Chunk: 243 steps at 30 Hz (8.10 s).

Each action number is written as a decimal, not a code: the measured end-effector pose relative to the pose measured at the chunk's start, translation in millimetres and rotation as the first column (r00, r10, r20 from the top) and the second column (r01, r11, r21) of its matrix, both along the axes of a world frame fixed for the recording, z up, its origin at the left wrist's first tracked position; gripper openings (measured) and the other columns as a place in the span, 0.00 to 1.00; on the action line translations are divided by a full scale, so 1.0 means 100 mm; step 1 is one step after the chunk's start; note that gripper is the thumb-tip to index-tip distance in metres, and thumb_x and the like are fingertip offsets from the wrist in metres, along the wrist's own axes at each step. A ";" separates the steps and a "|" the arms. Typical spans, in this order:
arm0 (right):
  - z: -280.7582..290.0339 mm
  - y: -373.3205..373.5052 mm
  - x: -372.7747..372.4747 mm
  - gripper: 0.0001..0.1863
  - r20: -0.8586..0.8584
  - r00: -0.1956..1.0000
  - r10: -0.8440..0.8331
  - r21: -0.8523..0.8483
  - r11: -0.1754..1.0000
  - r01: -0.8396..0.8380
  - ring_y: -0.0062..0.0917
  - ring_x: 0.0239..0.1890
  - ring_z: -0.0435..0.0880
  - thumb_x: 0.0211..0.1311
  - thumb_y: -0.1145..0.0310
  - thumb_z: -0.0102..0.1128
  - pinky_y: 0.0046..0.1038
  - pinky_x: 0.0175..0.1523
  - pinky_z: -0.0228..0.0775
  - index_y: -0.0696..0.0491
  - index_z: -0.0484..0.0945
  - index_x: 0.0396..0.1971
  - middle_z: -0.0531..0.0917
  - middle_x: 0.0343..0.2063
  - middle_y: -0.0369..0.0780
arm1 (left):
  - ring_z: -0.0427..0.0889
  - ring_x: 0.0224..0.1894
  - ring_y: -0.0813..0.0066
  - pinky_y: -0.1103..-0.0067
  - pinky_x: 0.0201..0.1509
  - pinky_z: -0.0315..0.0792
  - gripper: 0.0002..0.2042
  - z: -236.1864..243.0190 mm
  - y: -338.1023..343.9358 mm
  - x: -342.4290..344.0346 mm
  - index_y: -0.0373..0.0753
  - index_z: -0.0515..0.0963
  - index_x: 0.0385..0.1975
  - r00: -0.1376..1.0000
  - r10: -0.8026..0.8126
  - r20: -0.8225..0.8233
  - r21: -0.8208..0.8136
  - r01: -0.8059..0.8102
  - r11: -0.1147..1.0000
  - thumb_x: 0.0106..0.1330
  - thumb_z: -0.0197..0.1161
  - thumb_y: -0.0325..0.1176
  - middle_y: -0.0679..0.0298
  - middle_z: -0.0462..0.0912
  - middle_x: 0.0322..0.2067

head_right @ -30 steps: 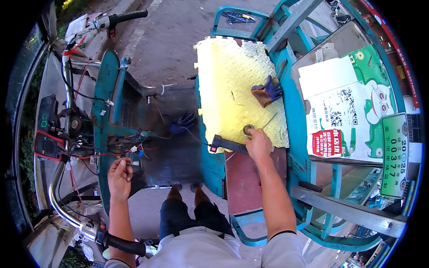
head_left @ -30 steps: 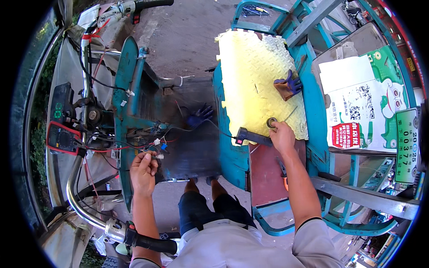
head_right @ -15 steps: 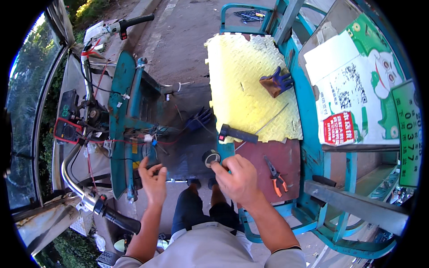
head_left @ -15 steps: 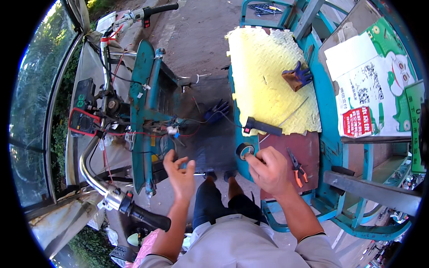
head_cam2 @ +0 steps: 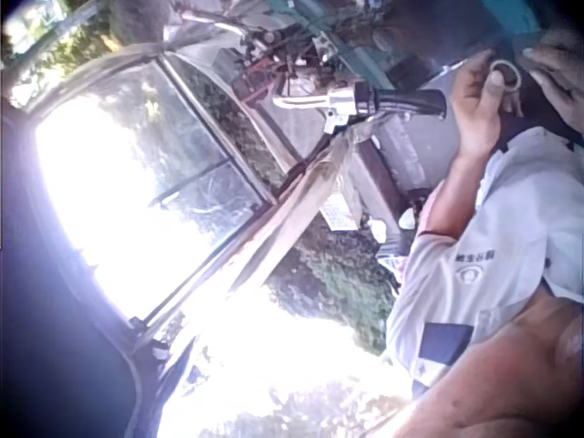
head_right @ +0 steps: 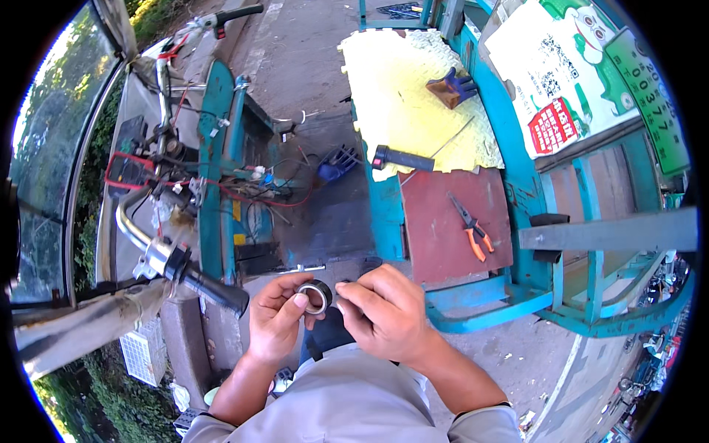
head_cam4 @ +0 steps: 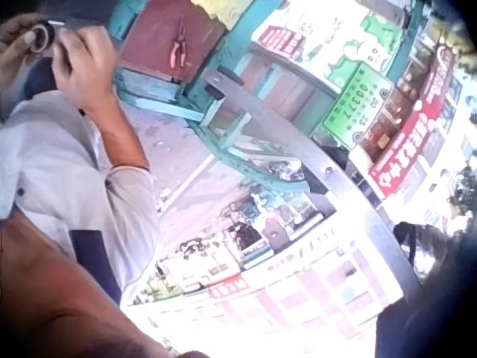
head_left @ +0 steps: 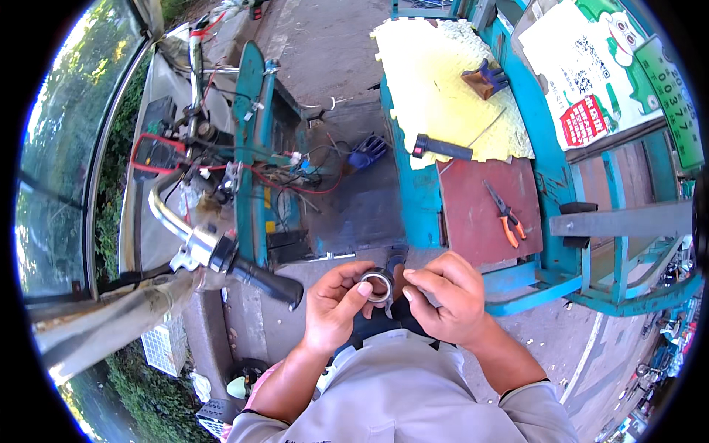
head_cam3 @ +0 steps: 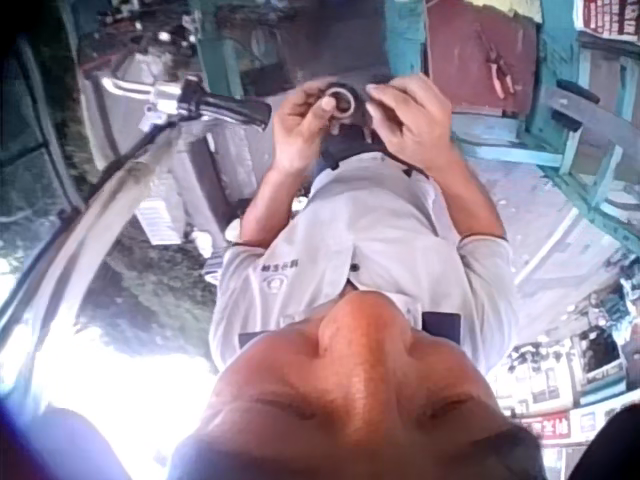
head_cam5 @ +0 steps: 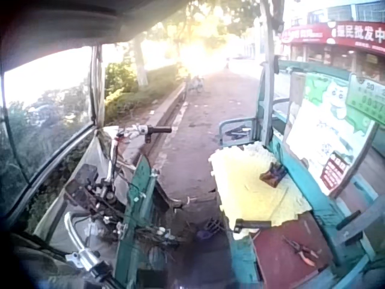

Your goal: The person uses pliers to strip the insulation from electrical wires and twists the exposed strands together. They wrap the connection with electrical tape and connect the wires to a multimeter to test the circuit on a teal three-wheeled vehicle.

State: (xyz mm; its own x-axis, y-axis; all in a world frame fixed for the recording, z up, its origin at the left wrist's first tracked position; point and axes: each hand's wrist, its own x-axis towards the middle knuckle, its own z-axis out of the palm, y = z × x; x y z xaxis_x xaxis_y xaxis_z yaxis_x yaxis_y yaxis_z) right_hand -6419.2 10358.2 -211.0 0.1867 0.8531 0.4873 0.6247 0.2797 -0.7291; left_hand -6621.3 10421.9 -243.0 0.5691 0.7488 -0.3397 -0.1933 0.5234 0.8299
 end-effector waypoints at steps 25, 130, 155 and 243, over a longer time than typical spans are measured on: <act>0.73 -1.67 -0.32 0.02 -0.639 0.767 -0.063 -0.312 0.932 -0.183 0.13 0.28 0.72 0.54 0.81 0.60 0.21 0.31 0.63 0.59 0.80 0.25 0.76 0.27 0.32 | 0.75 0.24 0.76 0.81 0.24 0.65 0.11 0.90 -1.04 -0.16 0.38 0.71 0.50 0.918 -0.341 0.205 -0.190 0.379 0.906 0.75 0.62 0.35 0.61 0.81 0.30; 0.00 -1.56 0.99 0.20 0.015 0.985 0.170 -0.473 0.869 -0.143 0.48 0.55 0.81 0.54 0.73 0.62 0.43 0.57 0.76 0.58 0.80 0.50 0.77 0.56 0.52 | 0.81 0.44 0.68 0.68 0.39 0.75 0.15 0.07 -1.42 0.95 0.43 0.74 0.46 0.973 0.041 -0.228 -0.163 -0.079 0.983 0.79 0.53 0.49 0.64 0.79 0.41; -0.77 -0.47 1.07 0.32 -0.460 0.887 -0.031 -0.477 0.852 -0.217 0.34 0.47 0.82 0.69 0.41 0.59 0.37 0.44 0.76 0.59 0.79 0.50 0.82 0.44 0.45 | 0.78 0.43 0.72 0.74 0.50 0.76 0.19 0.24 -0.60 0.90 0.35 0.74 0.55 0.958 -0.030 -0.285 0.581 0.197 0.790 0.66 0.71 0.26 0.62 0.80 0.43; -0.59 0.53 0.22 0.08 -0.723 0.662 -0.200 -0.640 0.554 -0.532 0.13 0.31 0.80 0.68 0.71 0.66 0.19 0.36 0.73 0.61 0.83 0.41 0.84 0.29 0.33 | 0.81 0.41 0.76 0.77 0.51 0.75 0.10 -2.55 2.40 0.26 0.34 0.78 0.45 0.510 0.841 -0.183 0.234 -0.808 0.541 0.68 0.69 0.26 0.63 0.83 0.39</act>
